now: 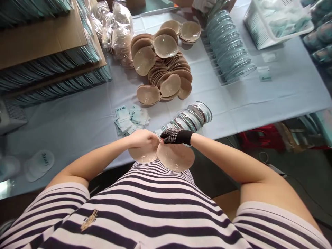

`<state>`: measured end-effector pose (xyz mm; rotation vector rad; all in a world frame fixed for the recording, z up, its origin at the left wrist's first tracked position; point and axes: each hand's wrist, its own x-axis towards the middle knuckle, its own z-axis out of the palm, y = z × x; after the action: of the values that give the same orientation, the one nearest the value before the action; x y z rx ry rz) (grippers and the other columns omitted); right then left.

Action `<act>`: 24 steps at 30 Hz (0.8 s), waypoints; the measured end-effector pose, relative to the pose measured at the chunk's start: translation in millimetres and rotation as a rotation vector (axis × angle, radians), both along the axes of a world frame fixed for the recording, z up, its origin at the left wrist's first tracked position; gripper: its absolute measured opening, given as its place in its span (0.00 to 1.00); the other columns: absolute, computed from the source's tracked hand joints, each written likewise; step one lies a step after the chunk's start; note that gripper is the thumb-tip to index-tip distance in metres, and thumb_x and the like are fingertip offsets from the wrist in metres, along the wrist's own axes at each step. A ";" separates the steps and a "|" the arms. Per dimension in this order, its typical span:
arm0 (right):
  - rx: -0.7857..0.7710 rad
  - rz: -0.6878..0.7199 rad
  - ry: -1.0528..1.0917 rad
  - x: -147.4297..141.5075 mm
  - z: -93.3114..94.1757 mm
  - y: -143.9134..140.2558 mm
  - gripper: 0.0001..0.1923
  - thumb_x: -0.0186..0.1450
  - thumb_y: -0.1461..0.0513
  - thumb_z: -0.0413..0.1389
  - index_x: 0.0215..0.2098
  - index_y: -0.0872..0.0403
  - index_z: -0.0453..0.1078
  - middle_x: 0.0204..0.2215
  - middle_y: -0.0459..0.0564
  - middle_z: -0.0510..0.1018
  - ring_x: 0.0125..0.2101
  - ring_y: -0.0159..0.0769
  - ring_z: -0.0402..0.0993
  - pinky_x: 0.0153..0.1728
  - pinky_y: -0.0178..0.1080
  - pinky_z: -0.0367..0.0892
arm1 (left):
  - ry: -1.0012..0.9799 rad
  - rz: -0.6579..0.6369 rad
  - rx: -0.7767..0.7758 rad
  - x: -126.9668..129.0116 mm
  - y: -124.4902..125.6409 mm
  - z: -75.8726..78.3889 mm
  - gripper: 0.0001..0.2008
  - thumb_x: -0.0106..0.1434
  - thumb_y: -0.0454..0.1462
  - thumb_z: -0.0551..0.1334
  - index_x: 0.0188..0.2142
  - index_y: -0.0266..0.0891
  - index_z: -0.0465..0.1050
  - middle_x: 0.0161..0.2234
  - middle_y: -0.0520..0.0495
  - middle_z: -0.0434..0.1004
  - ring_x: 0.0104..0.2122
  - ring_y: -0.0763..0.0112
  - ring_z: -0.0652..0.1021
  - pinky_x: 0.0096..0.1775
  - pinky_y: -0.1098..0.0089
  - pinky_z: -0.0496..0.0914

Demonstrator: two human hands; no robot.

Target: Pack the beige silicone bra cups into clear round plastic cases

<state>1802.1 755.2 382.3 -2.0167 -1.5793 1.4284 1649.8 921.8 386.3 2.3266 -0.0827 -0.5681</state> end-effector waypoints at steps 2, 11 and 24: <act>-0.045 -0.011 0.033 -10.5 -1.0 -7.4 0.13 0.65 0.58 0.52 0.36 0.55 0.76 0.30 0.45 0.79 0.29 0.31 0.69 0.30 0.32 0.61 | 0.048 -0.041 -0.113 -3.3 -6.6 -3.2 0.14 0.62 0.36 0.57 0.39 0.51 0.81 0.34 0.55 0.82 0.33 0.67 0.78 0.39 0.71 0.68; 0.008 0.024 -0.093 -34.0 11.5 -28.4 0.12 0.66 0.60 0.52 0.39 0.53 0.77 0.36 0.50 0.82 0.32 0.34 0.72 0.32 0.33 0.59 | 0.287 0.153 -0.387 -16.9 -43.5 -7.1 0.15 0.62 0.43 0.57 0.31 0.36 0.78 0.27 0.52 0.75 0.30 0.70 0.73 0.34 0.72 0.65; 0.232 -0.435 -0.277 -95.5 -27.7 -48.5 0.14 0.70 0.62 0.47 0.36 0.56 0.75 0.34 0.54 0.81 0.36 0.37 0.74 0.40 0.36 0.64 | 0.237 0.247 -0.192 -24.8 -47.1 -20.8 0.13 0.59 0.35 0.56 0.29 0.36 0.81 0.24 0.50 0.78 0.27 0.70 0.73 0.32 0.72 0.64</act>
<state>1706.6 706.7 354.7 -2.2983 -1.2161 0.8011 1625.0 874.7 365.5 2.0308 0.2472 -0.6735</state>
